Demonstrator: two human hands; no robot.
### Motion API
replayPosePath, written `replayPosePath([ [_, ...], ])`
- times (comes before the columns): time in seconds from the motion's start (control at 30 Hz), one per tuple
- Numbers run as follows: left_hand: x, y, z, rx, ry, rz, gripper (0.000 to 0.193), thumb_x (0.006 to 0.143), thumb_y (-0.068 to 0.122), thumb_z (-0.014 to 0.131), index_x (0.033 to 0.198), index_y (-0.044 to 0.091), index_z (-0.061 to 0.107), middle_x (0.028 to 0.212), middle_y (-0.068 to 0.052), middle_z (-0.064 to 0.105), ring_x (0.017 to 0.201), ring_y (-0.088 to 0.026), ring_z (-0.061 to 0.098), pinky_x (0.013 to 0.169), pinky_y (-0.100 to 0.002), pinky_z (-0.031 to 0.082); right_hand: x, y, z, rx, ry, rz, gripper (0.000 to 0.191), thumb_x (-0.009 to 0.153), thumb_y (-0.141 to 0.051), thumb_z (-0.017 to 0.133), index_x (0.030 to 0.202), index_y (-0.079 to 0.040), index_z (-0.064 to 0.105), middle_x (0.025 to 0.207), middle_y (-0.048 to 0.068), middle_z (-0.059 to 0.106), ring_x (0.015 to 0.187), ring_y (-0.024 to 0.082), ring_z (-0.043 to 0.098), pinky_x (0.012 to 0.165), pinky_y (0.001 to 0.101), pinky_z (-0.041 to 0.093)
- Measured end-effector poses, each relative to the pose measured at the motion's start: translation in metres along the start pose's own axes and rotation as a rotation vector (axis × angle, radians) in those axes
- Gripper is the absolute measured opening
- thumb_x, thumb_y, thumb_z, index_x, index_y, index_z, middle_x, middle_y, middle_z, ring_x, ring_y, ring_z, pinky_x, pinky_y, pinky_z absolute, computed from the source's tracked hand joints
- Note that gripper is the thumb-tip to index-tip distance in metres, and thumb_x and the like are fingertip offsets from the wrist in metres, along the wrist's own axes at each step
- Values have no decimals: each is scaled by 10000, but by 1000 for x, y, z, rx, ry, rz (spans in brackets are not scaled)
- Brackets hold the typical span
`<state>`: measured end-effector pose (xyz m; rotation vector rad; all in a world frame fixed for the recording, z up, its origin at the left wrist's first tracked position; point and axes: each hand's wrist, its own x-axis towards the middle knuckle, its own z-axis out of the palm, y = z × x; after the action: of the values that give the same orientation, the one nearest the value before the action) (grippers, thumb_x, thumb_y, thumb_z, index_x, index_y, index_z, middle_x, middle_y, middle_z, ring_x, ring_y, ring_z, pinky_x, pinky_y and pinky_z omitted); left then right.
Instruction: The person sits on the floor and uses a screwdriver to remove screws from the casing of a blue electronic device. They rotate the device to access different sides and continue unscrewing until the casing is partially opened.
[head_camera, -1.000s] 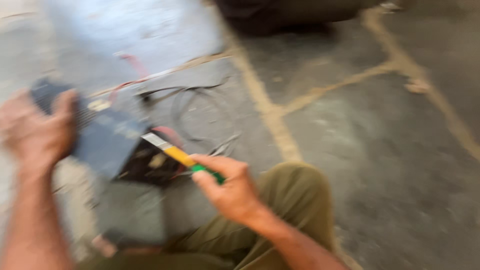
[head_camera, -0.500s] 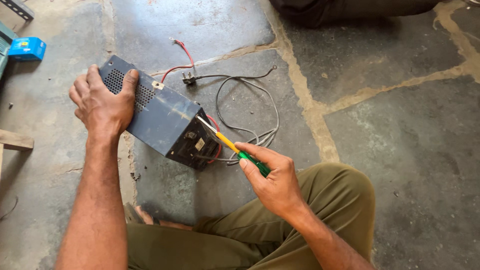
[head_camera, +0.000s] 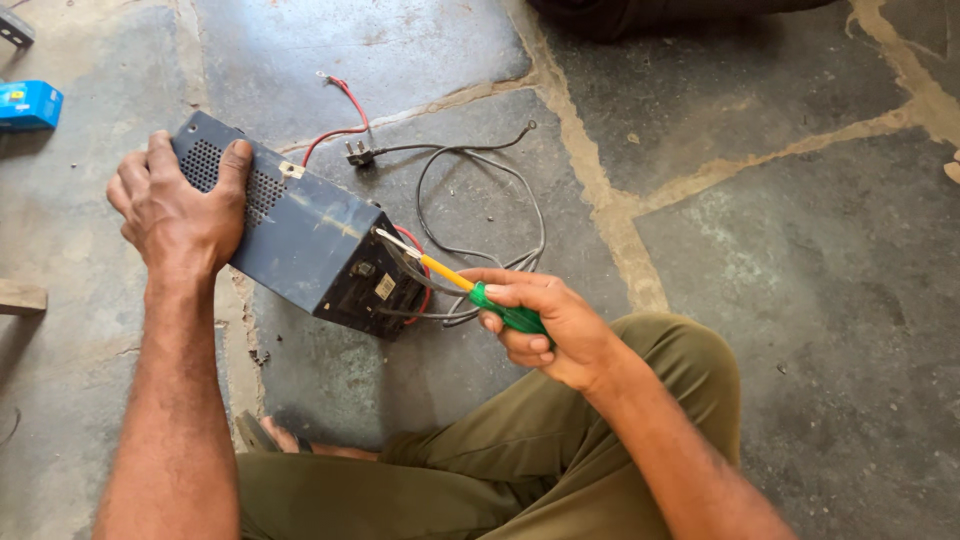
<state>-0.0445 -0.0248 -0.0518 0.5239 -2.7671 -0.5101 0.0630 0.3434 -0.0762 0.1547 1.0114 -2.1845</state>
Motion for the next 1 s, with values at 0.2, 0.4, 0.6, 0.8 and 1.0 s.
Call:
replayPosePath([
  [0.2,1,-2,-1,-14,17,25,924,964,709,661,1527,7,451,1464,-253,430,1428,-435,287,1079,-668,322,-2,5,15,-462,57,-172,425,1050,-206,597,1444,-54,647,719,28,581,509,7,430,433,181,337],
  [0.4,2,-7,3,-13,18,23,917,964,712,650,1526,14,459,1475,-263,417,1442,-445,268,1072,-674,321,-4,-20,29,-450,16,-49,426,1014,-232,582,1414,-95,635,668,-23,586,473,22,393,400,199,306],
  [0.6,12,-21,14,52,28,34,926,952,710,640,1517,-2,462,1483,-305,408,1404,-487,272,1048,-698,315,-7,-16,33,-1796,185,-758,473,937,-101,651,1410,-73,657,718,17,571,540,115,537,455,265,408],
  [0.8,1,-13,18,-66,191,234,782,1048,577,717,1422,-93,563,1325,-349,602,1206,-495,576,1014,-555,469,-22,-7,40,-1680,384,-982,462,862,-185,749,1316,-121,692,801,83,670,700,213,675,614,346,520],
  [1.0,-74,47,-12,-263,112,823,300,1026,213,720,1289,71,701,1179,-131,722,1043,-298,652,938,-386,497,-10,15,29,-1308,386,-937,286,1011,-310,730,1225,-123,708,937,87,739,888,245,725,760,358,571],
])
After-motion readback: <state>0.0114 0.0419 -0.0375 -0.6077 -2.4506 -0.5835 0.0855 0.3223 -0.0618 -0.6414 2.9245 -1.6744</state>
